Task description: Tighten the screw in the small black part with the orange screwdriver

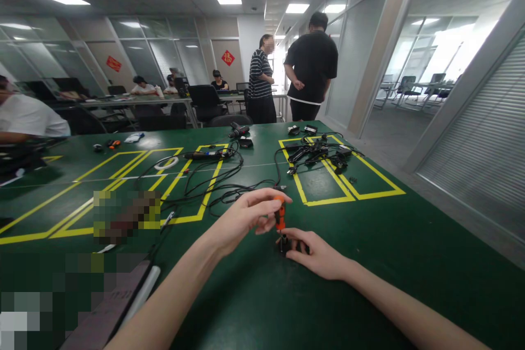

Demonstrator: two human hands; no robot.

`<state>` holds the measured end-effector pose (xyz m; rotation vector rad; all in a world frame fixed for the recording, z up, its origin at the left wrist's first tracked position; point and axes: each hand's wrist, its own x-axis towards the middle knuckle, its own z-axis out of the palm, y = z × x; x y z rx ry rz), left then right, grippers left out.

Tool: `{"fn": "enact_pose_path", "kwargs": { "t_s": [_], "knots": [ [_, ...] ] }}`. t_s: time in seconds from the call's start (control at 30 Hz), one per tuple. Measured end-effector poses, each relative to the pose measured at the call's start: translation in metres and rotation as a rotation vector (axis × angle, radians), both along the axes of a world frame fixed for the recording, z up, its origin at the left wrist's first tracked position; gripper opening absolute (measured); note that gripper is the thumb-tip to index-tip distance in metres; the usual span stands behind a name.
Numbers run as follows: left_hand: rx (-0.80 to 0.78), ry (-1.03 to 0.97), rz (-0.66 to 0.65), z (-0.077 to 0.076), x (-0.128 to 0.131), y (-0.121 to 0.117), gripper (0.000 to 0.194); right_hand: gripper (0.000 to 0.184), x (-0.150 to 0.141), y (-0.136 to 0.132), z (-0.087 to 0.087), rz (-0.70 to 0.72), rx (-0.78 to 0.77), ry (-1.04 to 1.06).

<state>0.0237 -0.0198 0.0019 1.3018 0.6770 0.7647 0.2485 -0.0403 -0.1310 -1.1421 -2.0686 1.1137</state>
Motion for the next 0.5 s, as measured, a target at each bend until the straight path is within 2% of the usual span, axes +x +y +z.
{"fn": "enact_pose_path", "kwargs": {
  "t_s": [0.13, 0.3, 0.5],
  "knots": [
    [0.000, -0.063, -0.051, -0.0008, 0.0014, 0.0016, 0.036, 0.048, -0.0008, -0.0009, 0.0016, 0.001, 0.004, 0.007],
    [-0.010, -0.017, -0.041, 0.0005, 0.0007, 0.0006, 0.031, 0.047, -0.0016, -0.0017, 0.0039, 0.009, 0.009, 0.014],
    [0.014, 0.016, 0.003, 0.0019, -0.0004, -0.0011, 0.045, 0.049, -0.0004, -0.0010, 0.0002, 0.008, 0.012, 0.013]
  ]
}}
